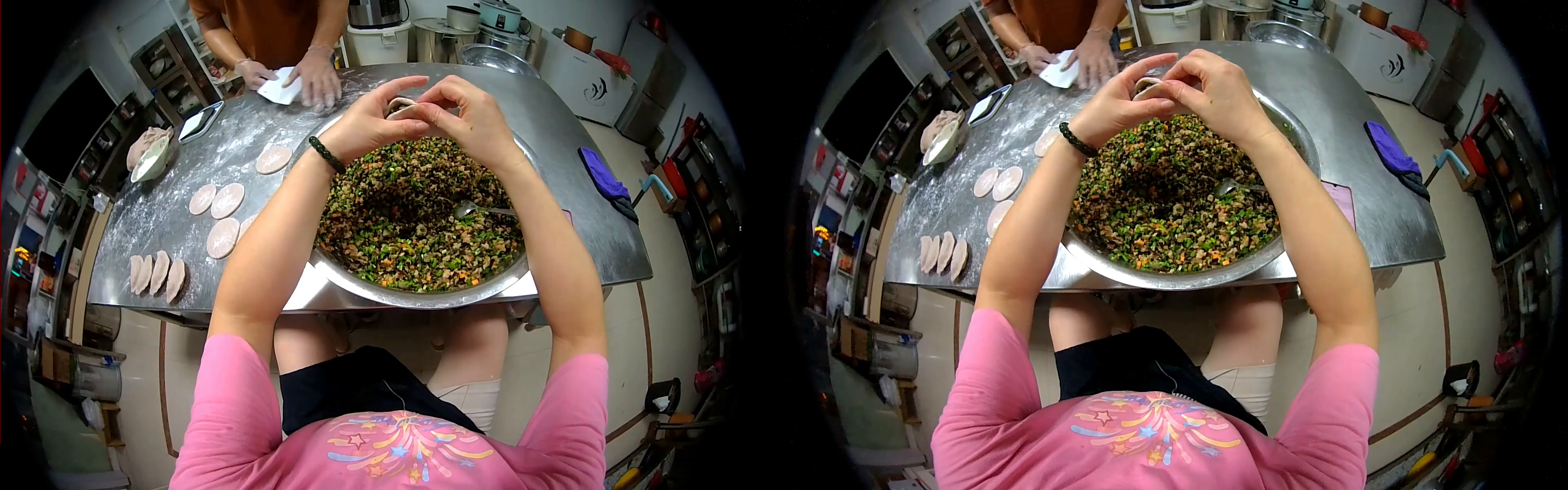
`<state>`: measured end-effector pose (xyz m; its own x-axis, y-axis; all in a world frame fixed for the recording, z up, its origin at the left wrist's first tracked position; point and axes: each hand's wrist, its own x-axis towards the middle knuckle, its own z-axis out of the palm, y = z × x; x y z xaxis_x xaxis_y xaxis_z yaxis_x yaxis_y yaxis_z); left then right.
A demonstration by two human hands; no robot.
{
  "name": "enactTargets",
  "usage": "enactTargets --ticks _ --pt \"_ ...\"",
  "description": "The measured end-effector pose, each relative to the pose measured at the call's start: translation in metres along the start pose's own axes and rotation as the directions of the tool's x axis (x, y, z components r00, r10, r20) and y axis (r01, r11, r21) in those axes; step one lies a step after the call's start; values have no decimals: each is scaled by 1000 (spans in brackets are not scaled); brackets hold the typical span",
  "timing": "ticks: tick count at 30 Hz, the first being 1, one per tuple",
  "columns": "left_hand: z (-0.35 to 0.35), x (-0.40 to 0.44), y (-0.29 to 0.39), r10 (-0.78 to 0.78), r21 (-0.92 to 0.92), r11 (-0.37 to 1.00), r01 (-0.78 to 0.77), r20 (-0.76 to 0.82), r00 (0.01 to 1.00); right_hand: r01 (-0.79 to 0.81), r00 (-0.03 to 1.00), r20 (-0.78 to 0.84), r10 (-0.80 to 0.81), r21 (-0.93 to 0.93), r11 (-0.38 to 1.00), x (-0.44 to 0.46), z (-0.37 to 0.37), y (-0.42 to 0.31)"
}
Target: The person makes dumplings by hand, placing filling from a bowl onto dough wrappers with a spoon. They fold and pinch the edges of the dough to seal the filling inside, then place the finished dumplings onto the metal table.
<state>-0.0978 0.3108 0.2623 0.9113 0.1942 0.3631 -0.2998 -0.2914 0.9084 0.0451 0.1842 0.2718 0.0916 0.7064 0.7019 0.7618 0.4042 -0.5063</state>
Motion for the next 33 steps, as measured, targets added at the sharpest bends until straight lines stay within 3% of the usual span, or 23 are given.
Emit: enactTargets --ticks 11,14,16,19,22,23,26,27,28,30,31,33 --pt "5 1 1 5 78 997 -6 12 1000 -17 1000 24 17 5 1000 0 5 -2" --pt "3 4 -5 90 167 982 -93 24 996 3 999 36 -4 31 1000 0 4 -6" --pt "1 3 -6 24 252 967 -34 43 999 157 982 129 -139 -136 978 0 2 -4" --pt "1 3 -3 29 246 969 -40 47 998 112 984 150 -93 -123 986 1 0 -2" --pt "4 -1 16 -5 221 975 9 -20 1000 27 981 192 -11 -81 996 -1 -13 -23" --pt "5 -5 25 -5 156 988 7 -10 1000 43 961 278 -7 -121 992 -4 -20 -36" --pt "22 -29 67 -5 255 967 11 -21 1000 138 970 232 -77 -261 955 -16 -15 -67" --pt "24 -40 79 -86 221 970 99 -69 994 150 974 201 -100 -252 956 -20 -14 -83" --pt "31 -56 94 -36 197 979 51 -80 996 160 972 208 -109 -245 956 -26 -11 -97" --pt "41 -100 119 16 -58 998 -26 -158 987 190 982 8 -190 -87 978 -39 -5 -125" --pt "46 -123 122 46 -252 964 -82 -148 988 116 993 -19 -115 69 991 -51 -1 -143" --pt "69 -171 120 125 -104 984 -147 -193 973 -89 996 47 78 356 930 -77 16 -170"
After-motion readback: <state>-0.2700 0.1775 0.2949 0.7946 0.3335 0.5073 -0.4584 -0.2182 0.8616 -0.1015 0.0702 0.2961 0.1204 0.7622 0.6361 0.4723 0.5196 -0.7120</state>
